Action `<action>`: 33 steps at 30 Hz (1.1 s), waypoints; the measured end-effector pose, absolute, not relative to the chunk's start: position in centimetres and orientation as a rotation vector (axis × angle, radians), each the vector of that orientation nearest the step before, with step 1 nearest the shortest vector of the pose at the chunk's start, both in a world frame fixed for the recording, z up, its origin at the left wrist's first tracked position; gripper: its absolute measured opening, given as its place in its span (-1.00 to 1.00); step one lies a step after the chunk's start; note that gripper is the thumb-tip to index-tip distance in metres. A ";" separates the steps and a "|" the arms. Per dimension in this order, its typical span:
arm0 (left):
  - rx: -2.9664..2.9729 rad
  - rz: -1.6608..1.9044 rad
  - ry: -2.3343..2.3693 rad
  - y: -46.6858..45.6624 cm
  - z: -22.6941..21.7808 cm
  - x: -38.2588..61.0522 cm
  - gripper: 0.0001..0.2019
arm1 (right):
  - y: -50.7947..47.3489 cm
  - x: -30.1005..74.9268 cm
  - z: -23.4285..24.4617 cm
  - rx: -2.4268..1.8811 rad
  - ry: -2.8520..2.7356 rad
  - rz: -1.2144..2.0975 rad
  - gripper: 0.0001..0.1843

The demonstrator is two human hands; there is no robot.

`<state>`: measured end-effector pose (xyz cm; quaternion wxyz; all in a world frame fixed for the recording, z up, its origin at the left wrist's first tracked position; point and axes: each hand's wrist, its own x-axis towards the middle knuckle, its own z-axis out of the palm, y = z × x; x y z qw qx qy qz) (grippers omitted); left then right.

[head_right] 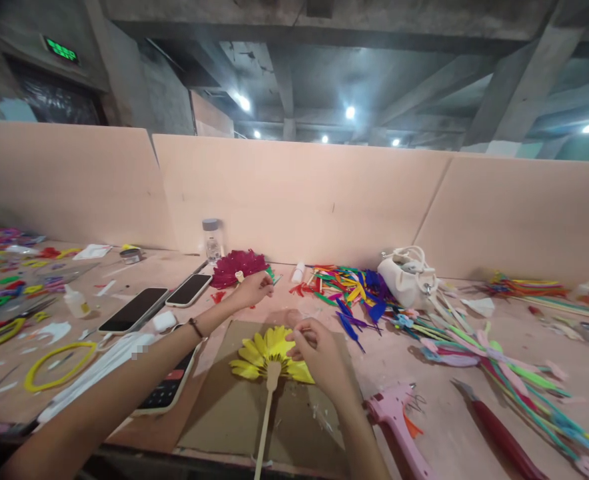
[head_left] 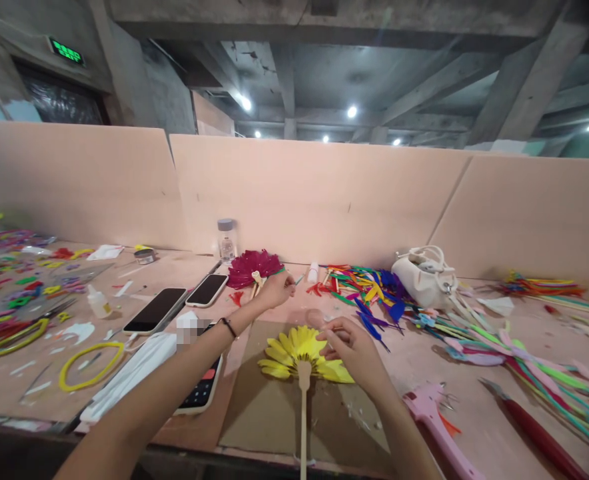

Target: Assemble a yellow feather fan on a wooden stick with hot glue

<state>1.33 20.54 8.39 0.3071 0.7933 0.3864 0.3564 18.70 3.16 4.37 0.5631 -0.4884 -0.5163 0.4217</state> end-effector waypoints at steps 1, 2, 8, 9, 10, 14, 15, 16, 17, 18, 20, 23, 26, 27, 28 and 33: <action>2.108 0.938 0.971 19.6 8.6 0.9 -0.96 | 3.1 18.7 4.5 -1.157 -1.172 1.024 -0.47; 2.120 0.935 0.916 18.5 8.7 0.5 -0.94 | 3.1 18.8 4.6 -1.167 -1.146 1.039 -0.42; 2.356 0.993 0.789 10.8 8.4 -0.9 -0.85 | 2.7 18.4 5.2 -1.187 -1.117 1.142 -0.38; 2.405 1.001 0.803 9.9 8.1 -0.8 -0.81 | 2.6 18.2 5.3 -1.173 -1.127 1.159 -0.40; 2.426 1.022 0.808 9.3 7.7 -0.5 -0.77 | 2.6 18.1 5.3 -1.155 -1.139 1.170 -0.42; 2.386 1.108 0.887 9.0 5.7 0.1 -0.79 | 2.7 18.2 5.0 -1.137 -1.147 1.155 -0.47; 2.384 1.125 0.922 9.3 5.2 0.0 -0.81 | 2.8 18.3 4.9 -1.147 -1.132 1.139 -0.48; 2.384 1.140 0.952 9.6 4.9 -0.1 -0.82 | 3.0 18.5 4.8 -1.157 -1.115 1.113 -0.49; 2.387 1.150 0.971 9.8 4.6 -0.2 -0.81 | 3.1 18.7 4.7 -1.163 -1.101 1.084 -0.51; 2.389 1.151 0.979 10.1 4.3 -0.4 -0.79 | 3.2 18.9 4.6 -1.166 -1.094 1.054 -0.53; 2.388 1.145 0.981 10.3 4.0 -0.8 -0.73 | 3.4 19.0 4.4 -1.170 -1.099 1.004 -0.55; 2.384 1.126 0.957 10.4 3.6 -1.2 -0.71 | 3.6 18.9 4.1 -1.173 -1.148 0.965 -0.56; 2.377 1.118 0.932 10.5 3.3 -1.5 -0.81 | 3.7 18.6 4.0 -1.170 -1.192 0.942 -0.55; 2.375 1.117 0.922 10.5 3.2 -1.5 -0.84 | 3.8 18.6 4.0 -1.169 -1.200 0.938 -0.55; 2.374 1.118 0.912 10.5 3.1 -1.6 -0.84 | 3.9 18.6 4.0 -1.168 -1.204 0.937 -0.54; 2.391 1.162 0.832 10.5 3.1 -1.6 -0.75 | 3.7 18.4 4.2 -1.127 -1.224 0.956 -0.48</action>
